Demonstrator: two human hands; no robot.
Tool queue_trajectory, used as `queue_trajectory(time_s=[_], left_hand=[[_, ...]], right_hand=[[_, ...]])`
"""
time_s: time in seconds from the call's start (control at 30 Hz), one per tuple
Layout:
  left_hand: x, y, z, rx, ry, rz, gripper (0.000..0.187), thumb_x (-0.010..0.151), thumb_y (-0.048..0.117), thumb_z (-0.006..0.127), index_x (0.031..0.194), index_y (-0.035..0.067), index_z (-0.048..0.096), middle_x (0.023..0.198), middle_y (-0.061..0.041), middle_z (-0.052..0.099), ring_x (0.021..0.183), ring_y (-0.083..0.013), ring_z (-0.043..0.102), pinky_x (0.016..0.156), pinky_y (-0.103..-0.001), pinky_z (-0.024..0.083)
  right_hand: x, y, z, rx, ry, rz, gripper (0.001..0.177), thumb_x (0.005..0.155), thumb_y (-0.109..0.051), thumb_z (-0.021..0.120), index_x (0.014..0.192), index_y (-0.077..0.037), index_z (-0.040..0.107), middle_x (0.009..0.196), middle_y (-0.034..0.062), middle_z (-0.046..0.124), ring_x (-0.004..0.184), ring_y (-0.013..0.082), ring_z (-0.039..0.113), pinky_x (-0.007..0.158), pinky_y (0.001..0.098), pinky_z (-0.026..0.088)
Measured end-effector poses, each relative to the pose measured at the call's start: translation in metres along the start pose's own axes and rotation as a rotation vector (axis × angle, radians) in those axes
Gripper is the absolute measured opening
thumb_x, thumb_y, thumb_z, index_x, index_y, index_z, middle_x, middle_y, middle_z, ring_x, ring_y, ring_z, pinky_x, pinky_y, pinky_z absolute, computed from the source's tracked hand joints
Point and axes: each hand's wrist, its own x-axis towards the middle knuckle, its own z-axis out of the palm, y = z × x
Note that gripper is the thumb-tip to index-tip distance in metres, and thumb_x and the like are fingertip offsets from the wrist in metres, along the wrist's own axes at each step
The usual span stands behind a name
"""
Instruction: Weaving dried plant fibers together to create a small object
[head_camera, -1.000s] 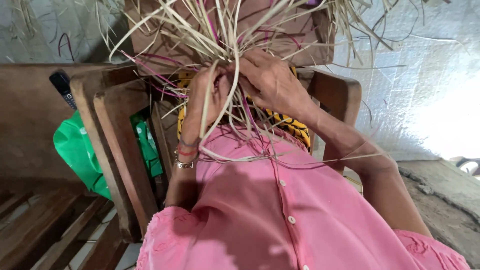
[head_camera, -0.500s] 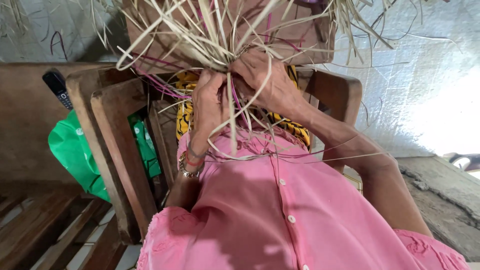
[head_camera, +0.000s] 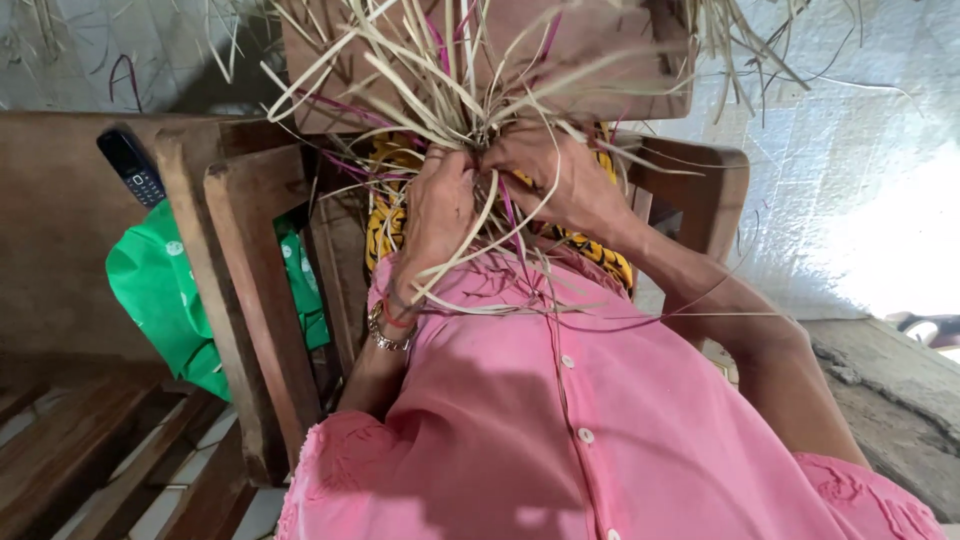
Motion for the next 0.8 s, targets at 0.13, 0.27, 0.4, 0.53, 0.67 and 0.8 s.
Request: queue_trajectory(time_s=[0.13,0.27,0.4,0.53,0.67,0.8], left_hand=[[-0.005,-0.015,0.003,-0.072,0.052,0.114,0.013,0.086,0.009,0.041,0.089,0.003,0.051,0.076,-0.02,0.047,0.075,-0.0463,0.051,0.063,-0.048,0.041],[-0.012,-0.025,0.005,-0.11,0.008,0.06,0.015,0.086,0.011,0.041,0.087,-0.001,0.051,0.074,-0.022,0.049,0.074,-0.044,0.051,0.065,-0.047,0.039],[-0.012,-0.05,0.014,-0.073,-0.059,0.016,0.014,0.082,0.015,0.046,0.083,0.005,0.055,0.074,-0.017,0.051,0.074,-0.0381,0.054,0.066,-0.045,0.042],[-0.022,-0.045,0.013,-0.11,-0.027,0.046,0.018,0.082,0.013,0.043,0.08,-0.002,0.053,0.071,-0.025,0.051,0.072,-0.0458,0.052,0.062,-0.051,0.041],[-0.029,-0.023,0.002,-0.025,-0.004,0.092,0.014,0.084,0.014,0.043,0.091,0.004,0.048,0.08,-0.021,0.049,0.076,-0.0437,0.052,0.064,-0.053,0.041],[-0.029,-0.028,0.007,0.109,-0.033,0.107,0.014,0.079,0.013,0.045,0.089,0.003,0.044,0.083,-0.021,0.046,0.073,-0.0438,0.053,0.064,-0.055,0.042]], right_hand=[[-0.007,-0.015,0.013,-0.164,-0.027,-0.058,0.01,0.076,0.003,0.048,0.083,-0.001,0.055,0.081,0.0164,0.057,0.077,0.0349,0.056,0.062,0.0404,0.046],[-0.017,-0.018,0.027,-0.26,-0.074,-0.063,0.011,0.077,0.004,0.05,0.084,0.0,0.057,0.083,0.0163,0.058,0.08,0.0313,0.058,0.067,0.0351,0.048],[-0.031,-0.011,0.045,-0.263,-0.061,-0.028,0.009,0.079,0.001,0.047,0.085,-0.002,0.054,0.087,0.0158,0.056,0.081,0.0348,0.056,0.064,0.0409,0.047],[-0.035,-0.002,0.055,-0.116,-0.02,-0.002,0.01,0.085,-0.005,0.047,0.087,-0.001,0.056,0.087,0.0177,0.056,0.081,0.036,0.057,0.066,0.0407,0.047],[-0.045,0.029,0.067,-0.278,0.09,-0.052,0.012,0.089,-0.011,0.047,0.09,-0.004,0.057,0.08,0.0128,0.055,0.07,0.0315,0.058,0.061,0.0364,0.049],[-0.022,0.021,0.066,-0.343,0.07,-0.144,0.013,0.089,-0.009,0.045,0.088,-0.002,0.056,0.077,0.0119,0.053,0.066,0.0257,0.058,0.059,0.0319,0.049]])
